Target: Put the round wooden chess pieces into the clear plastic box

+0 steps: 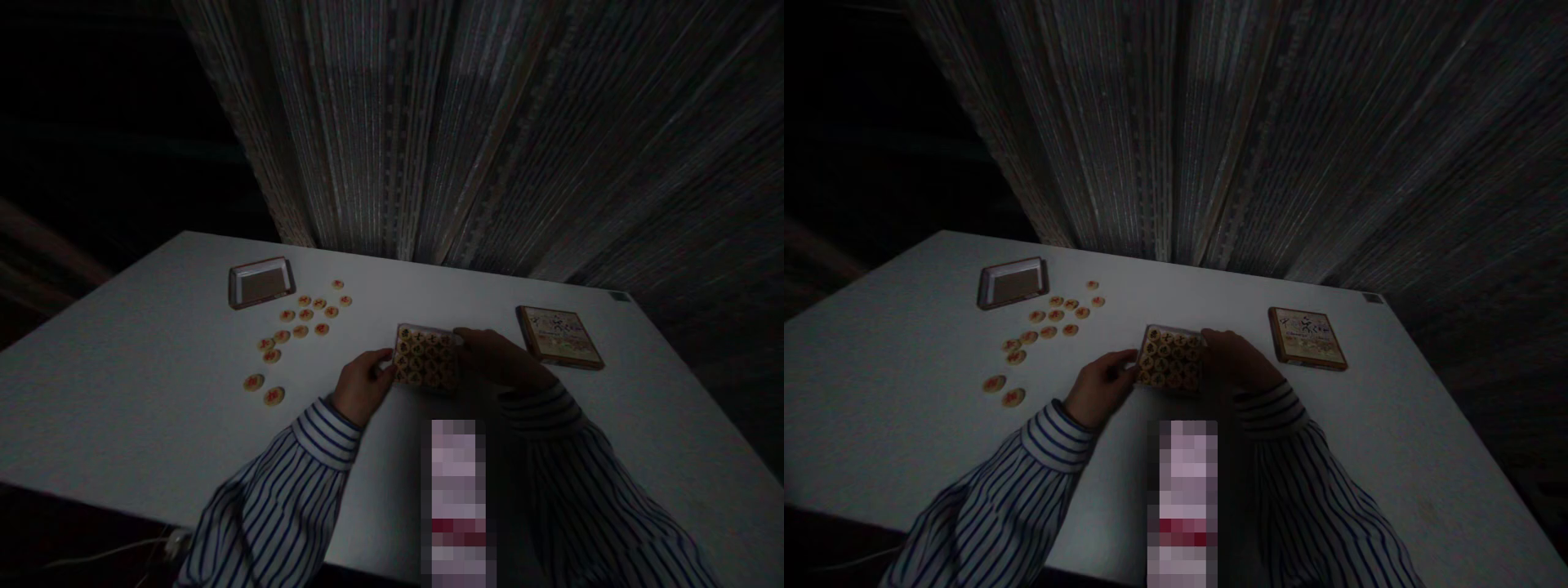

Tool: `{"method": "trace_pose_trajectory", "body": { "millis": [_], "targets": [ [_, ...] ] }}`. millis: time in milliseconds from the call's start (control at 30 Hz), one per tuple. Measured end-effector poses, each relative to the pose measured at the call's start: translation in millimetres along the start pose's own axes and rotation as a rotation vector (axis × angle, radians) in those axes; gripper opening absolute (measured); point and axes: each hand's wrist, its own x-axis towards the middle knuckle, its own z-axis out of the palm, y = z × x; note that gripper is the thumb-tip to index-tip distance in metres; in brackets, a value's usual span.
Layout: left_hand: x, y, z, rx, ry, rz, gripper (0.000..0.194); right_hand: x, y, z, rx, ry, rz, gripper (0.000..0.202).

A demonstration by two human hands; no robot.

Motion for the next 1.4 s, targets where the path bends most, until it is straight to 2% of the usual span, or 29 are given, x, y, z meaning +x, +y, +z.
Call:
{"method": "trace_pose_trajectory", "body": {
  "millis": [467,767,833,1100,1400],
  "targets": [
    [0.5,-2.9,0.7,0.013,0.006,0.008,0.029,2.7,2.9,3.4,0.083,0.02,-0.05,0.02],
    [-0.1,-0.7,-0.7,-0.008,0.005,0.006,0.029,-7.2,0.4,-8.1,0.064,0.025,-0.002,0.031],
    [0.1,-1.1,-0.3,-0.019,0.009,0.005,0.029,-10.7,-1.6,-13.1,0.093,-0.004,-0.027,0.03],
    [0.3,-1.1,-0.3,-0.018,0.014,-0.008,0.029,-16.3,-18.0,-23.8,0.199,-0.259,-0.091,0.026],
    [-0.1,-1.0,-0.2,-0.03,0.012,-0.011,0.028,-14.0,-15.1,-17.0,0.184,-0.287,-0.127,0.021]
  ]
}}
